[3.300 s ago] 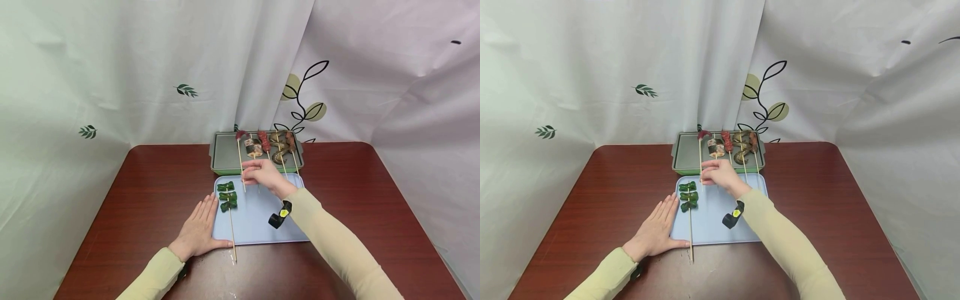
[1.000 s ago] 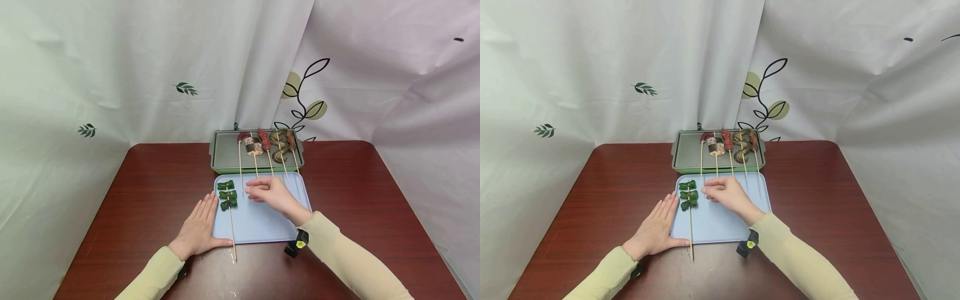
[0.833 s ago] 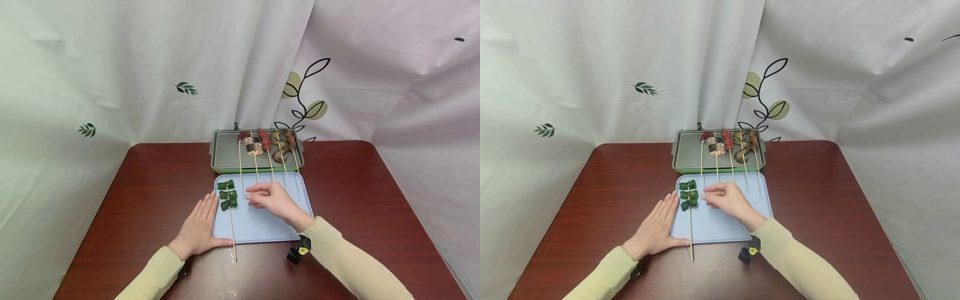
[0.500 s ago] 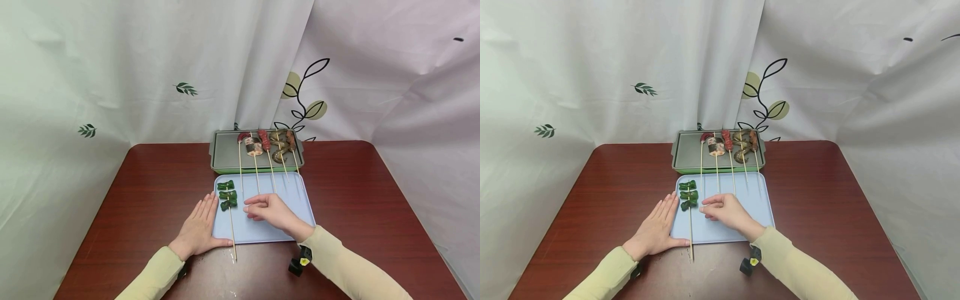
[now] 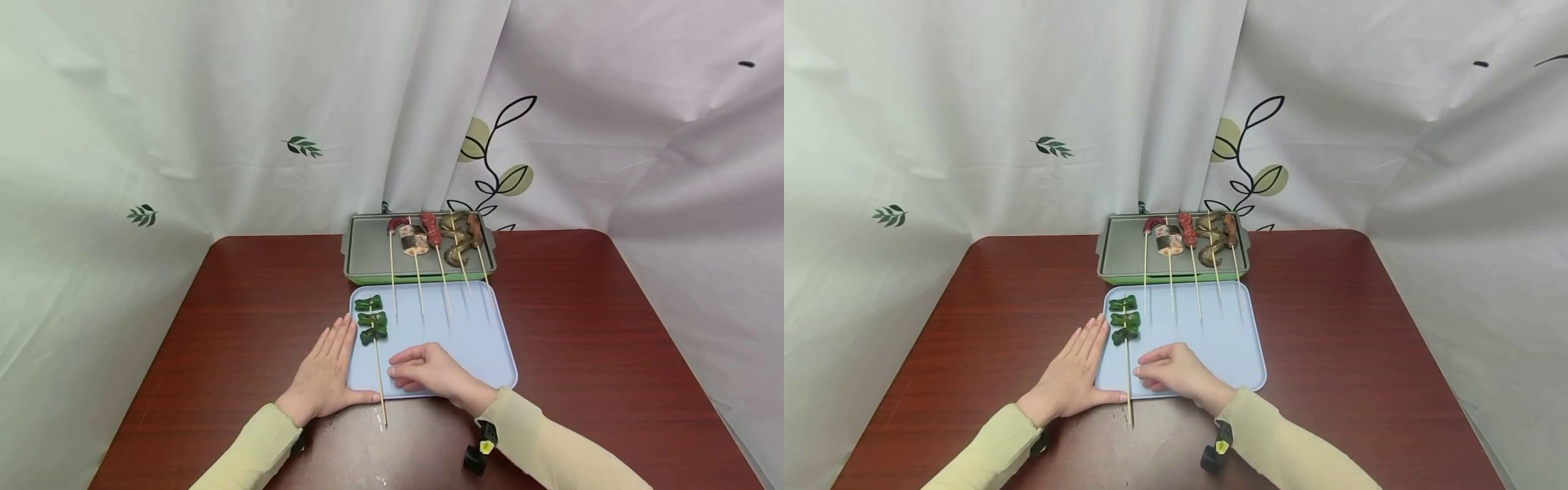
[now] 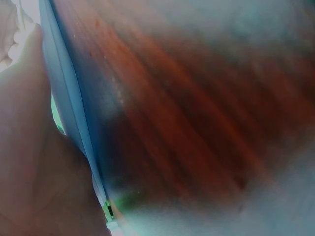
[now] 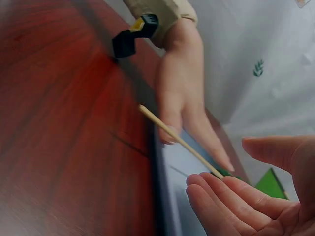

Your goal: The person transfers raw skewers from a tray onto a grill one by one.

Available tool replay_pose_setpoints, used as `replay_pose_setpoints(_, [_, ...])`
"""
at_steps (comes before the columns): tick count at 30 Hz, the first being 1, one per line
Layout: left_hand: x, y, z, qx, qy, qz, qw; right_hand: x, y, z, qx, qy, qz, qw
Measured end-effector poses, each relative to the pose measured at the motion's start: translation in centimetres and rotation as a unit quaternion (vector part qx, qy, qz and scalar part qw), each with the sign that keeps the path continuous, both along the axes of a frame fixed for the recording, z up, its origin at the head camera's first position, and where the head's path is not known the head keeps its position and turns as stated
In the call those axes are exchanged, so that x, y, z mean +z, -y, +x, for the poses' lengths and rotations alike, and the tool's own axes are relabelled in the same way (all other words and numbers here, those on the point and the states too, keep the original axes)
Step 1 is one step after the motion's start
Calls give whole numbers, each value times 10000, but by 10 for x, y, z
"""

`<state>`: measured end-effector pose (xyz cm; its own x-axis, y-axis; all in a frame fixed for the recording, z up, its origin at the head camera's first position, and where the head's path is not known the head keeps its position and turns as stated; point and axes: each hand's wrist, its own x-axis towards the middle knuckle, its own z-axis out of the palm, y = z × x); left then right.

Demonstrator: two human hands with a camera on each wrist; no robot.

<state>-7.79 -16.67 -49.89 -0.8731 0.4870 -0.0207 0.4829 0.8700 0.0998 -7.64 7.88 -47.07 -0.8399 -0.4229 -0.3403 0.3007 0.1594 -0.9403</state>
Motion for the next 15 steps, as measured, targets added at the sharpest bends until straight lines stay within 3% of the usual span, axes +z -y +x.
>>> replay_pose_setpoints(7, [4,-1,0,13,129,-221,9997,-7,10,5,-46,231,-166,9996])
replay_pose_setpoints(15, [3,0,1,-56,-60,-30,10000,-5,17,3,-29,369,-265,9990])
